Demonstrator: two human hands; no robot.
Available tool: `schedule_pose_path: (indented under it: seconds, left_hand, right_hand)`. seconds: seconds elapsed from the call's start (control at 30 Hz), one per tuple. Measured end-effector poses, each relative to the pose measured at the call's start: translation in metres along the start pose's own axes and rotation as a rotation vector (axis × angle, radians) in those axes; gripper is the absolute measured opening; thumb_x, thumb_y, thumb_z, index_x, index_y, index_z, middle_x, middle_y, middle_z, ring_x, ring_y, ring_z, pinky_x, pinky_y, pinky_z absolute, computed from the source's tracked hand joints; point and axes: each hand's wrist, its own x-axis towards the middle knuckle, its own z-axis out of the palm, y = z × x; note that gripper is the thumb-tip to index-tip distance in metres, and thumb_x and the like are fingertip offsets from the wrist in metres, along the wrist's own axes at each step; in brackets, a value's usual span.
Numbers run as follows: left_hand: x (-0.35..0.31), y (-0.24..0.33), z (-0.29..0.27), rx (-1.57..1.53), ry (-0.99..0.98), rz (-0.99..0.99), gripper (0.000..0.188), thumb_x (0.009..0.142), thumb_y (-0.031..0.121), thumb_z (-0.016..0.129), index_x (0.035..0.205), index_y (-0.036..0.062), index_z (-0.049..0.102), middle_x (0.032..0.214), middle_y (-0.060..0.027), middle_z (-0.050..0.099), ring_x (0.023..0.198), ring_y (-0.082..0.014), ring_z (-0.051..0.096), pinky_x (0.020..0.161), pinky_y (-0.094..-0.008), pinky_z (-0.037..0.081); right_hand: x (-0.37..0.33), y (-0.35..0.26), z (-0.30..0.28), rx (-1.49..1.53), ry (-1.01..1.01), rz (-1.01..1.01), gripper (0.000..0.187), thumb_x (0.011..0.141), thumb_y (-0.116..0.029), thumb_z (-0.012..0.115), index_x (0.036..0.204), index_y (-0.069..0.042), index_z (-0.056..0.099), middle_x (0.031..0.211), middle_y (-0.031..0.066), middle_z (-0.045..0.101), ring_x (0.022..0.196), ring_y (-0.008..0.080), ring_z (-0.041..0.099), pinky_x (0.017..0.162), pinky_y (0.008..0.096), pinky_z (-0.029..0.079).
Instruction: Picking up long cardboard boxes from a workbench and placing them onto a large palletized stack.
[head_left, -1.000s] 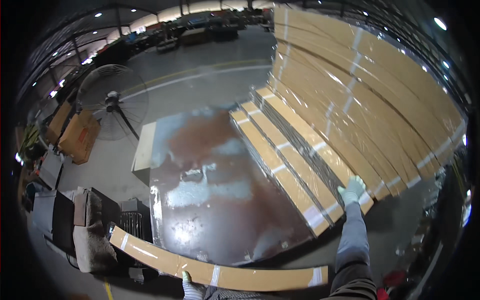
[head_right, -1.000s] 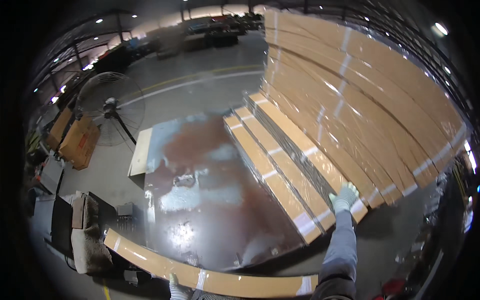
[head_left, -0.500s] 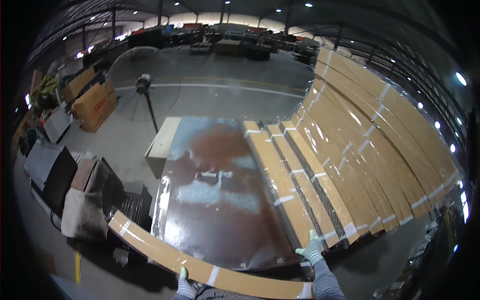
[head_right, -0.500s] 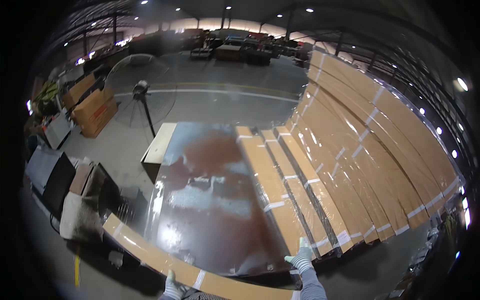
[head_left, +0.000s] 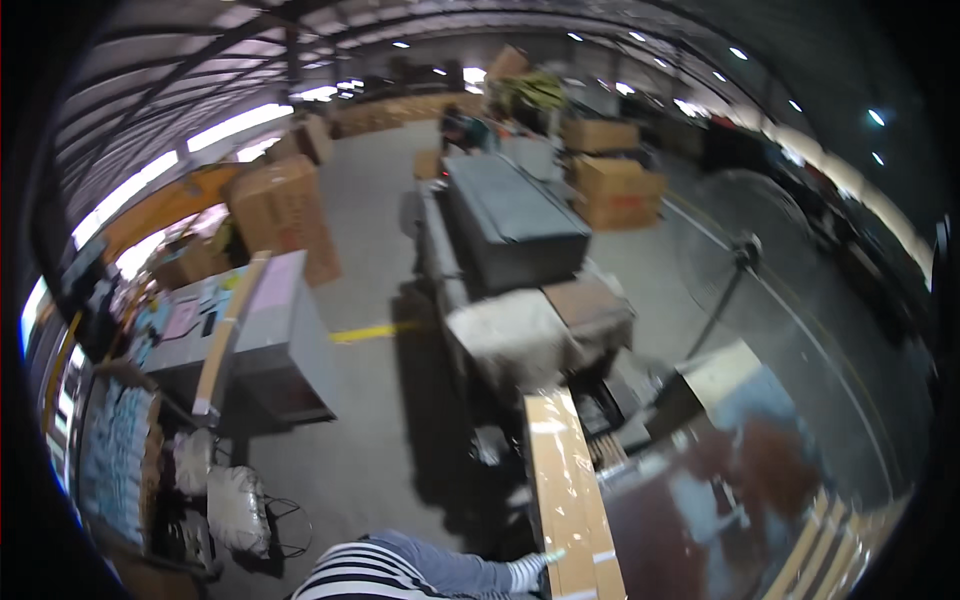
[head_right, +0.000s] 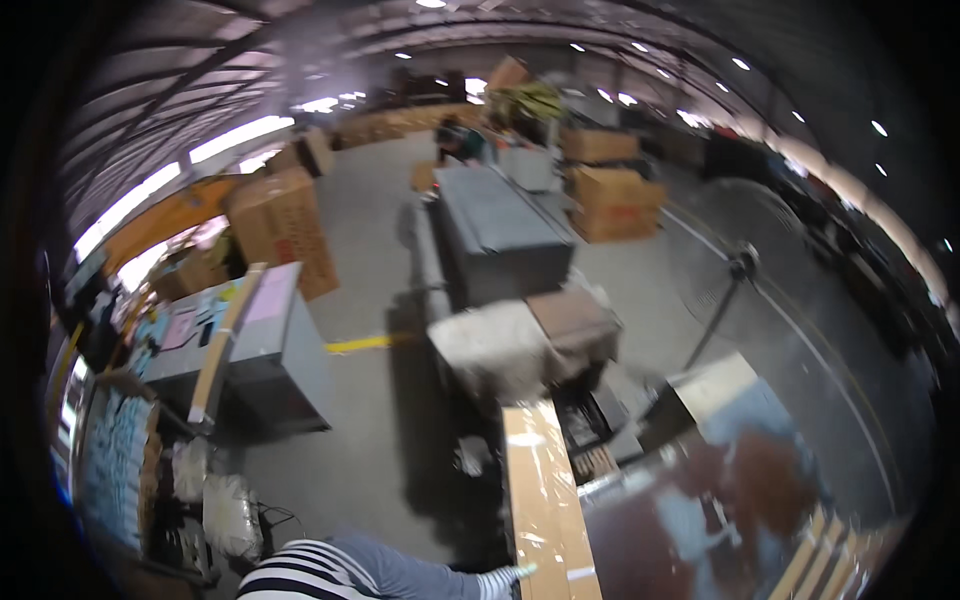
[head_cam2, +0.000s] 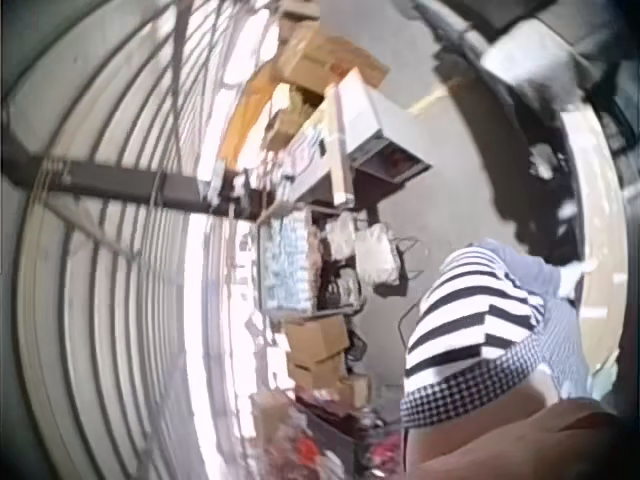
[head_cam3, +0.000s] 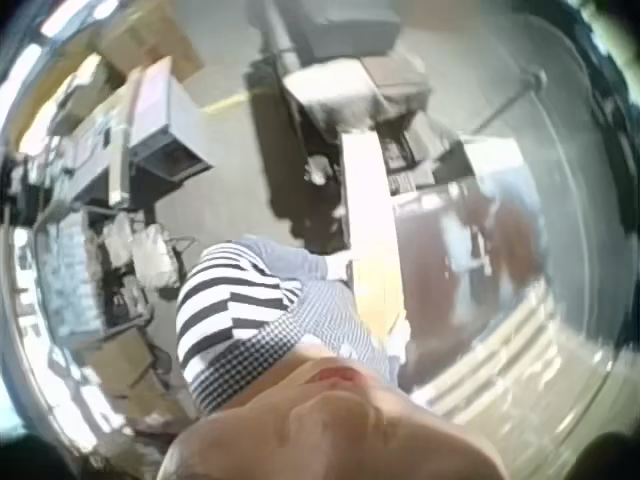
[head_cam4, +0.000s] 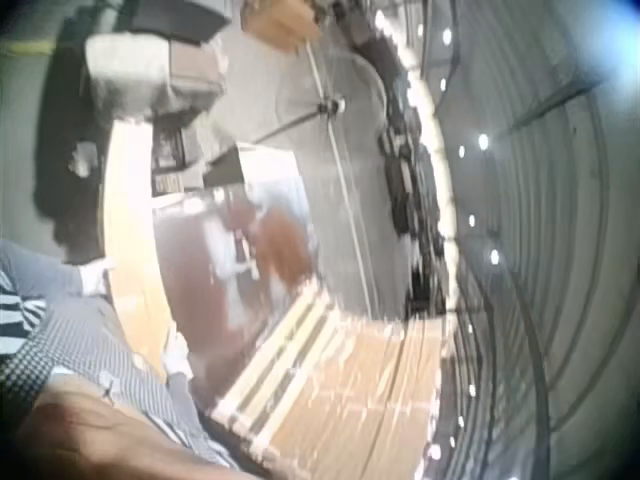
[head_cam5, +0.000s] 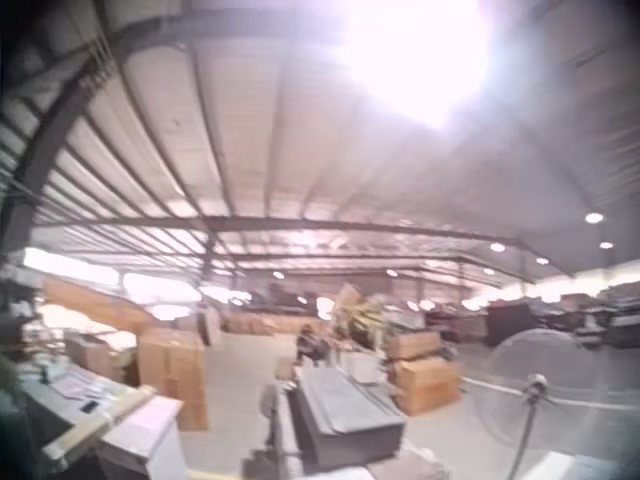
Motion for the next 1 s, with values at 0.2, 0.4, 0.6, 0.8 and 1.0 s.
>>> schedule_pose_path:
  seconds: [0.2, 0.4, 0.6, 0.8, 1.0]
  left_hand:
    - [-0.080, 0.051, 0.060, 0.028, -0.129, -0.031, 0.039, 0.094, 0.009, 0.059, 0.133, 0.0062, 0.056, 0.128, -0.0047, 0.061, 0.117, -0.0167, 0.054, 0.102, -0.0358, 0.043]
    - [-0.078, 0.101, 0.064, 0.076, -0.154, -0.076, 0.037, 0.093, 0.014, 0.061, 0.130, 0.0094, 0.058, 0.122, -0.0050, 0.063, 0.109, -0.0184, 0.057, 0.092, -0.0379, 0.046]
    - [-0.078, 0.136, 0.063, 0.099, -0.167, -0.137, 0.035, 0.092, 0.018, 0.064, 0.127, 0.0126, 0.060, 0.115, -0.0053, 0.065, 0.100, -0.0202, 0.060, 0.083, -0.0401, 0.049]
    - [-0.077, 0.149, 0.064, 0.111, -0.177, -0.192, 0.034, 0.091, 0.022, 0.067, 0.124, 0.0158, 0.063, 0.108, -0.0056, 0.066, 0.092, -0.0219, 0.062, 0.074, -0.0422, 0.052]
    - [-0.094, 0.162, 0.082, 0.107, -0.112, -0.229, 0.031, 0.090, 0.026, 0.069, 0.120, 0.0187, 0.064, 0.092, -0.0032, 0.066, 0.072, -0.0206, 0.060, 0.062, -0.0427, 0.051]
  right_hand:
    - [0.131, -0.058, 0.030, -0.136, 0.020, -0.008, 0.058, 0.088, -0.035, 0.062, 0.137, -0.008, 0.048, 0.120, 0.0249, 0.060, 0.109, 0.0422, 0.058, 0.091, 0.0504, 0.048]
    - [0.202, -0.157, -0.041, -0.115, -0.002, -0.023, 0.057, 0.093, -0.035, 0.053, 0.140, -0.004, 0.044, 0.125, 0.0261, 0.057, 0.113, 0.0438, 0.056, 0.095, 0.0517, 0.046]
    - [0.291, -0.209, -0.051, 0.030, 0.385, -0.225, 0.058, 0.089, -0.036, 0.060, 0.135, -0.002, 0.048, 0.112, 0.0268, 0.061, 0.104, 0.0436, 0.058, 0.090, 0.0518, 0.047]
    - [0.325, -0.275, -0.099, -0.201, 0.386, -0.270, 0.070, 0.083, -0.045, 0.069, 0.133, 0.000, 0.051, 0.108, 0.0263, 0.063, 0.099, 0.0432, 0.059, 0.090, 0.0502, 0.047]
    - [0.220, -0.243, -0.072, 0.113, 0.437, -0.261, 0.081, 0.082, -0.052, 0.069, 0.138, 0.001, 0.047, 0.114, 0.0268, 0.062, 0.106, 0.0428, 0.057, 0.095, 0.0483, 0.045]
